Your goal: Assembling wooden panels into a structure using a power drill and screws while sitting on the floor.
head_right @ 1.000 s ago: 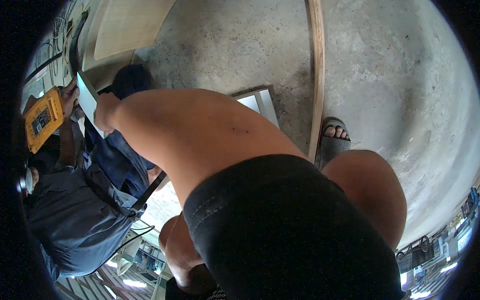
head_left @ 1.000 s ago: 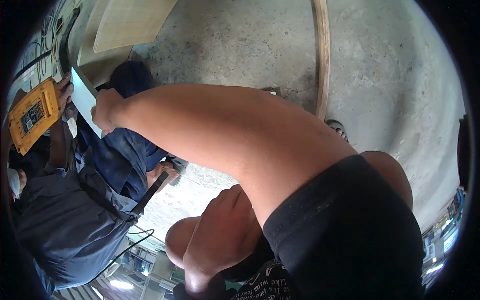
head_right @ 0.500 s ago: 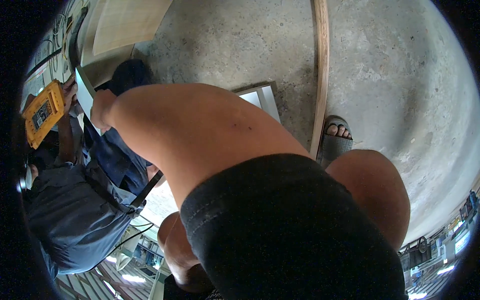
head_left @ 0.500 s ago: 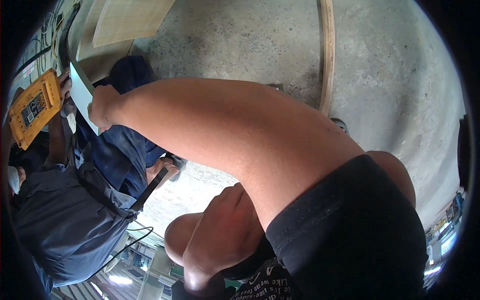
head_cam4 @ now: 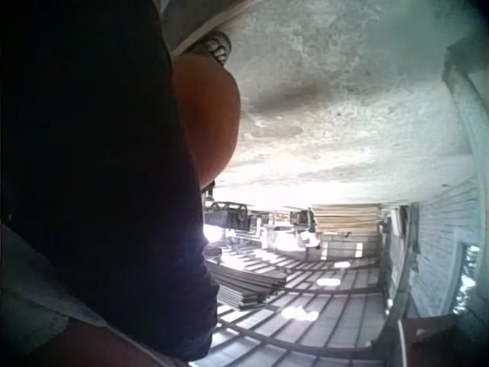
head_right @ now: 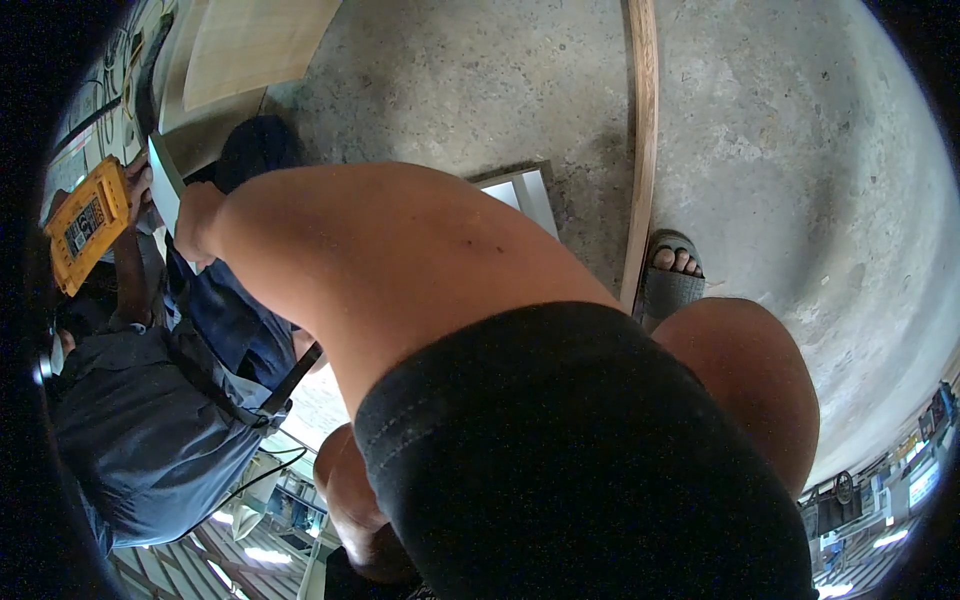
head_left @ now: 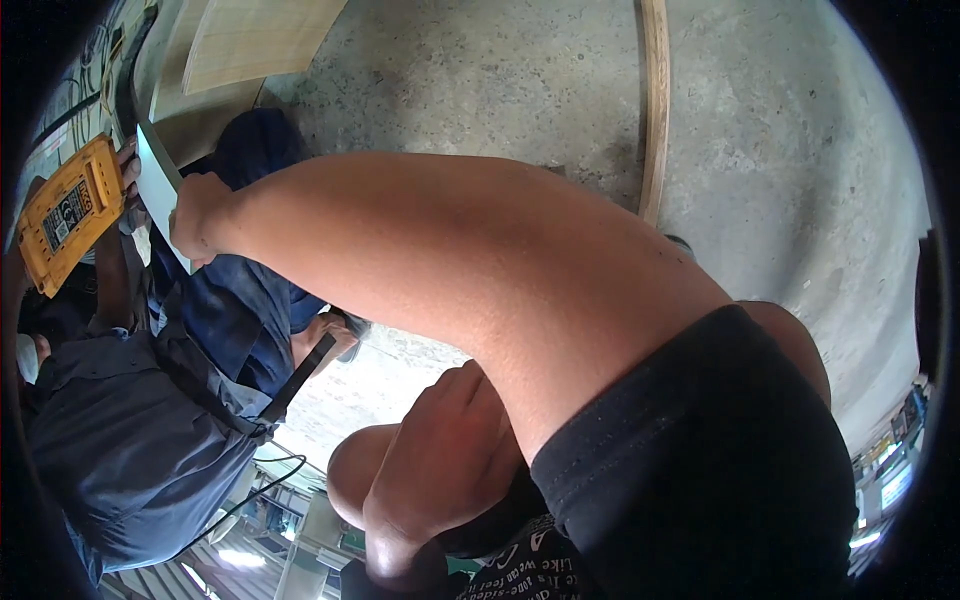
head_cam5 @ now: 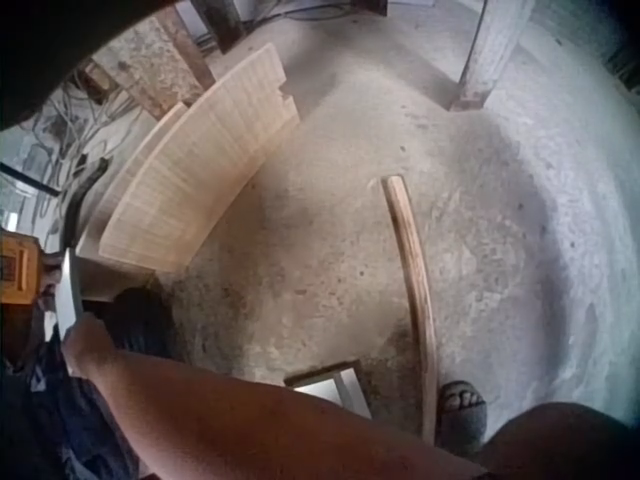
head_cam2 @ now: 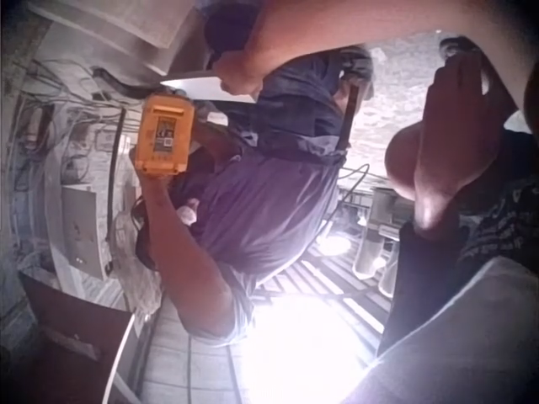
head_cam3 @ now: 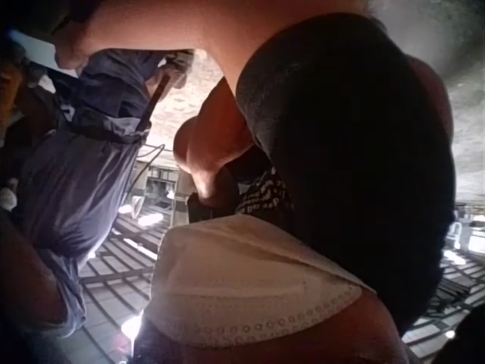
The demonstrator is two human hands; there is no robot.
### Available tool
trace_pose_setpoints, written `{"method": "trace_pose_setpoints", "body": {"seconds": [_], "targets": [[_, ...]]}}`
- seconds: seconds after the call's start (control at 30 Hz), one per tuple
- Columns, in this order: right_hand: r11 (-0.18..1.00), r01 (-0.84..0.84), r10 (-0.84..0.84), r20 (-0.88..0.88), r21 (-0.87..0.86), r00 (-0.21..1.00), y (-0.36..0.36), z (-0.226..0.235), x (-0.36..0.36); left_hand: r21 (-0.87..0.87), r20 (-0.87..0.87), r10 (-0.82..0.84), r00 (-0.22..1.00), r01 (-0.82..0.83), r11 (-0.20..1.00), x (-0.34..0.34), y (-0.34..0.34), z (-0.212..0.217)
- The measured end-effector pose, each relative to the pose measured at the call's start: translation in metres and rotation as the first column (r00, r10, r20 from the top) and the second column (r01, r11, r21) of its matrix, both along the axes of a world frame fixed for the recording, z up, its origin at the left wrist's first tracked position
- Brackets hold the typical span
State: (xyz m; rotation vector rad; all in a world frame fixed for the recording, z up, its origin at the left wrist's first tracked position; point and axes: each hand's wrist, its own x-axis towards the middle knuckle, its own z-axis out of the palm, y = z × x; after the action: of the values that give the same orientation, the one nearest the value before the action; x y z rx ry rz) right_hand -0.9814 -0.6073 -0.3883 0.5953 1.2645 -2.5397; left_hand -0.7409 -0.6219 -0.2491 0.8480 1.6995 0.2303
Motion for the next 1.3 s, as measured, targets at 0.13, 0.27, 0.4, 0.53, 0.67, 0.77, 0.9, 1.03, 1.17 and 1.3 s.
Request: {"method": "trace_pose_setpoints", "body": {"seconds": [0.13,0.27,0.4,0.53,0.67,0.77,0.9,1.03,1.17,1.3], "targets": [[0.996,-0.011,0.017,-0.072,0.088,0.997,0.0,0.003,-0.007,-0.012,-0.012,-0.047,0.999,0.047,0.999,-0.001,0.002,-0.002],[0.999,-0.03,0.032,0.033,-0.041,0.999,0.001,0.008,0.0,-0.029,-0.01,-0.043,0.999,0.042,0.999,-0.002,0.001,0.0],[1.0,-0.019,0.02,-0.026,0.021,0.999,0.005,0.001,0.005,0.033,-0.01,0.014,1.0,-0.013,0.999,0.0,-0.001,-0.003],[0.994,-0.063,0.065,-0.016,0.094,0.998,0.007,0.004,0.006,0.017,-0.007,0.008,1.0,-0.008,1.0,0.0,0.002,-0.001],[0.997,-0.057,0.057,-0.006,0.054,0.998,0.011,0.005,0.01,-0.02,-0.007,0.001,1.0,-0.001,1.0,0.0,0.003,0.0],[0.996,-0.051,0.052,-0.02,0.071,0.998,0.01,0.007,0.011,0.03,0.027,-0.063,0.998,0.062,0.998,-0.002,0.001,0.0],[0.993,-0.068,0.075,-0.067,0.101,0.995,0.008,0.006,0.005,0.017,-0.01,-0.046,0.999,0.046,0.999,0.002,-0.003,-0.002],[0.995,-0.069,0.071,-0.015,0.076,0.997,0.005,0.005,0.005,0.048,-0.034,-0.05,0.998,0.052,0.997,0.006,-0.005,0.0],[0.982,-0.077,0.088,-0.056,0.172,0.995,0.006,0.0,0.002,-0.023,-0.011,-0.013,1.0,0.013,1.0,0.007,-0.002,0.001],[0.992,-0.087,0.091,-0.032,0.093,0.995,0.006,0.005,0.007,0.003,-0.034,-0.04,0.999,0.04,0.999,0.007,-0.007,0.001]]}}
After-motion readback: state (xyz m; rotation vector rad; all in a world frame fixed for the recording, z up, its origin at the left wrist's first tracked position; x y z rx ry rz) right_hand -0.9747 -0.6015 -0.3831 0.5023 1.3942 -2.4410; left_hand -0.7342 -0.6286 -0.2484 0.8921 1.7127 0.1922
